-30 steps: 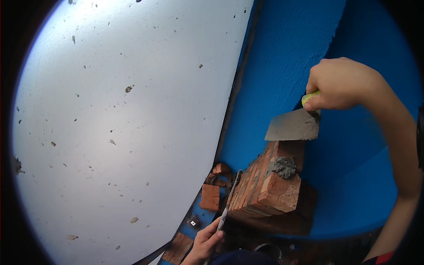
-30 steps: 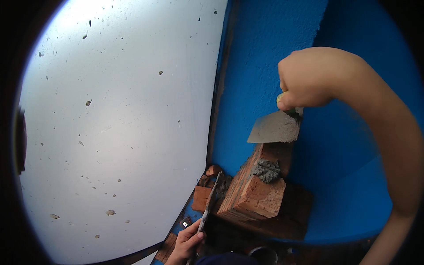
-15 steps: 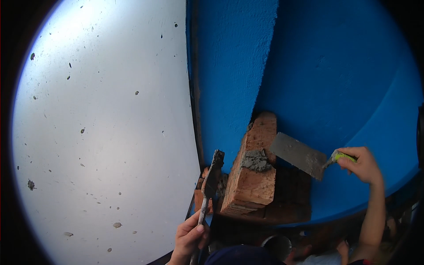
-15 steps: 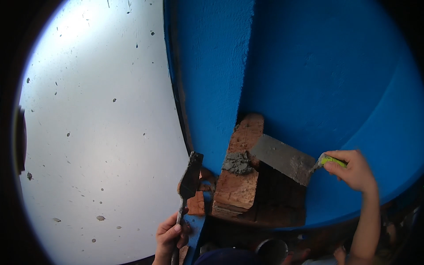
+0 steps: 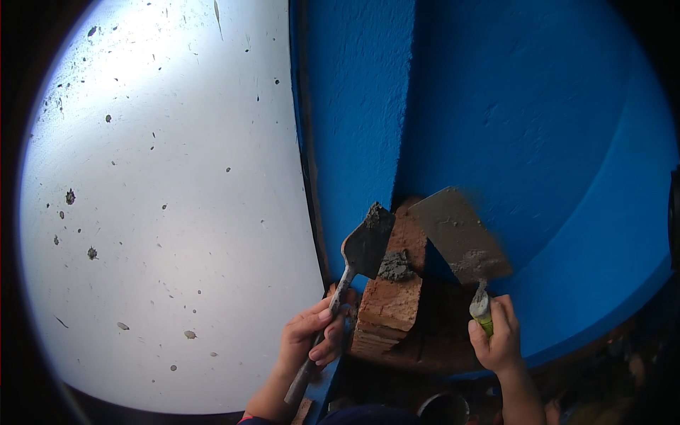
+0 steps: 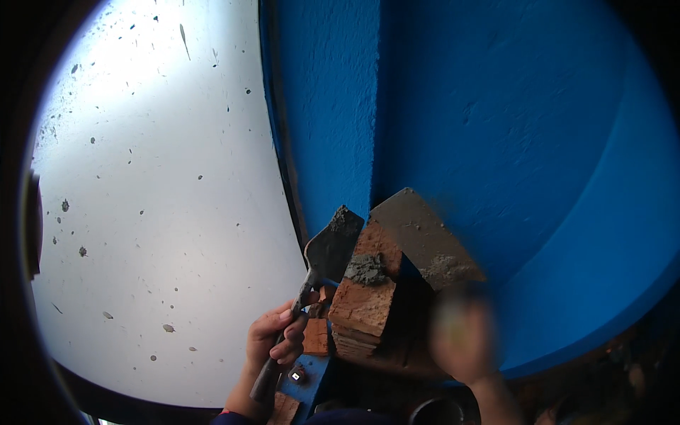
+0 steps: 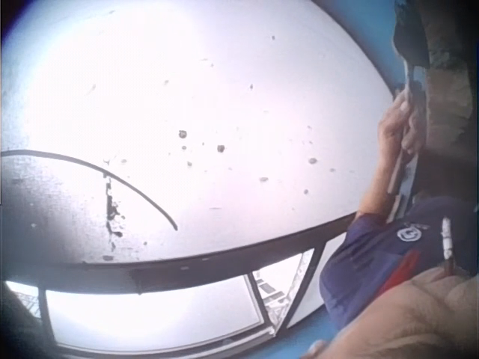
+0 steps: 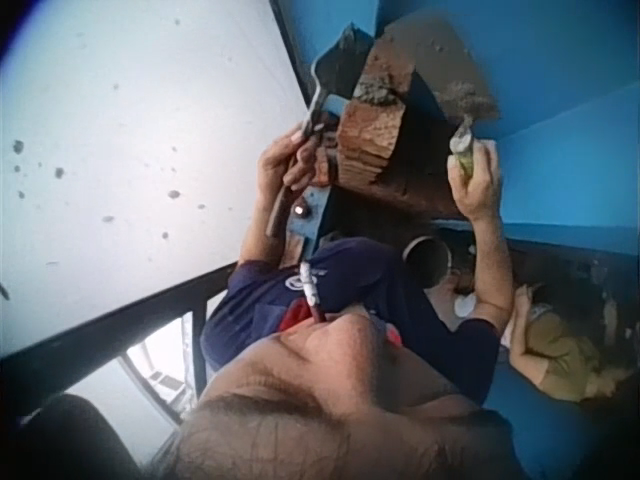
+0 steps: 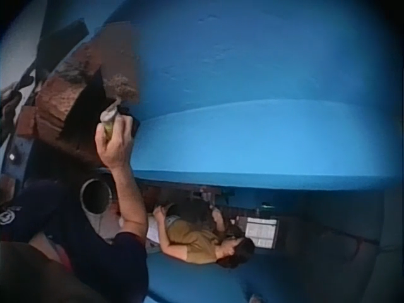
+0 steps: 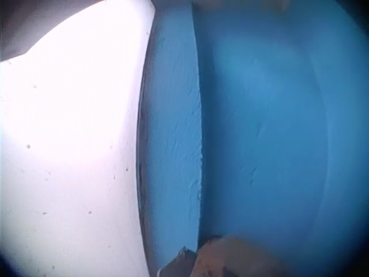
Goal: The person lays bricks to build a small wall by applying mortar from a bucket with a trowel and positioning each brick by hand.
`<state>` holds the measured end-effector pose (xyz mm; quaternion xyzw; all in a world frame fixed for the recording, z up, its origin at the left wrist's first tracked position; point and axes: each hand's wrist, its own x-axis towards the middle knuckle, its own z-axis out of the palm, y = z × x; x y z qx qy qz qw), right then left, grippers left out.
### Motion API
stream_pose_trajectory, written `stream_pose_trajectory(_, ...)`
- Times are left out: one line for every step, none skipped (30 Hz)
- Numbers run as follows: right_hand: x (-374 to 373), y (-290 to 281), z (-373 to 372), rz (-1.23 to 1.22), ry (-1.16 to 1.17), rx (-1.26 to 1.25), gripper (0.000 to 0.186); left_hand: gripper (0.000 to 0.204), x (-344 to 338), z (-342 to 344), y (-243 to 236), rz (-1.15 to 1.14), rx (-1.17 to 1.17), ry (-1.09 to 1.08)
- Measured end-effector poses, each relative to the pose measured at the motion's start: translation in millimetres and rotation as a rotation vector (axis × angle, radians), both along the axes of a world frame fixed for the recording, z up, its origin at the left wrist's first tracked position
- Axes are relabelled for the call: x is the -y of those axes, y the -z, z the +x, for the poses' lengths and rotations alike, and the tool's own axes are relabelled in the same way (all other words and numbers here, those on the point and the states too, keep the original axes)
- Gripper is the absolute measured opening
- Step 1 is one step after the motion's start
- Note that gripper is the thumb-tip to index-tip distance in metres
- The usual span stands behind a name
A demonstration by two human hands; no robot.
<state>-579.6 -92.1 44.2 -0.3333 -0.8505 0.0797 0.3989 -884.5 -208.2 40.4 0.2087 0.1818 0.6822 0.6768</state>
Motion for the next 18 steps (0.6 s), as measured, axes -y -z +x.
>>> stream_pose_trajectory(-1.4, 2.5, 0.2, 0.080, 0.020, 0.074, 0.035, 0.043, -3.7, 2.6, -4.5, 0.004, 0.080, 0.032)
stream_pose_trajectory(-4.0, 3.0, -1.1, 0.204, 0.019, 0.150, 0.034, 0.042, -6.2, 4.4, -8.0, 0.008, 0.160, 0.064)
stream_pose_trajectory(-8.1, 10.0, -2.2, 0.318, 0.000, 0.165, 0.034, 0.041, -8.2, 5.0, -9.3, 0.000, 0.227, 0.095)
stream_pose_trajectory(-11.6, 16.2, -3.9, 0.438, -0.021, 0.187, 0.034, 0.041, -10.1, 4.0, -9.4, 0.009, 0.235, 0.094)
stream_pose_trajectory(-12.7, 16.9, -8.8, 0.475, -0.001, 0.221, 0.036, 0.041, -11.2, 2.2, -8.8, 0.029, 0.312, 0.146)
stream_pose_trajectory(-16.6, 23.8, -9.7, 0.494, 0.017, 0.239, 0.037, 0.041, -11.3, 0.3, -8.5, 0.050, 0.387, 0.197)
stream_pose_trajectory(-19.5, 27.0, -11.5, 0.474, 0.016, 0.272, 0.037, 0.041, -10.6, -1.3, -7.3, 0.058, 0.418, 0.222)
stream_pose_trajectory(-22.6, 28.6, -14.7, 0.454, 0.016, 0.304, 0.038, 0.041, -10.3, -1.8, -8.8, 0.070, 0.432, 0.220)
stream_pose_trajectory(-27.4, 28.6, -18.7, 0.464, 0.011, 0.317, 0.038, 0.042, -9.9, -2.0, -11.9, 0.073, 0.436, 0.232)
stream_pose_trajectory(-31.4, 30.2, -23.9, 0.485, 0.040, 0.311, 0.038, 0.042, -9.0, -2.9, -13.0, 0.069, 0.434, 0.243)
stream_pose_trajectory(-36.3, 32.1, -27.3, 0.507, 0.070, 0.304, 0.038, 0.042, -8.9, -4.1, -10.4, 0.074, 0.441, 0.241)
stream_pose_trajectory(-42.8, 35.5, -28.9, 0.511, 0.067, 0.311, 0.038, 0.042, -9.4, -5.3, -6.2, 0.093, 0.409, 0.253)
stream_pose_trajectory(-49.4, 38.8, -31.9, 0.497, 0.097, 0.289, 0.038, 0.043, -8.8, -7.3, -5.0, 0.111, 0.368, 0.263)
stream_pose_trajectory(-54.9, 40.2, -34.8, 0.483, 0.126, 0.267, 0.038, 0.043, -7.3, -8.7, -3.7, 0.117, 0.365, 0.261)
stream_pose_trajectory(-60.8, 37.5, -38.3, 0.547, 0.114, 0.235, 0.038, 0.043, -5.4, -9.6, -2.0, 0.111, 0.317, 0.249)
stream_pose_trajectory(-67.6, 37.8, -37.9, 0.551, 0.117, 0.242, 0.038, 0.044, -5.2, -9.6, 0.4, 0.102, 0.278, 0.243)
stream_pose_trajectory(-76.0, 39.1, -36.2, 0.539, 0.119, 0.228, 0.039, 0.044, -5.0, -9.8, -2.1, 0.074, 0.212, 0.222)
stream_pose_trajectory(-81.9, 36.8, -35.3, 0.528, 0.123, 0.215, 0.040, 0.044, -2.9, -9.5, -3.8, 0.079, 0.220, 0.227)
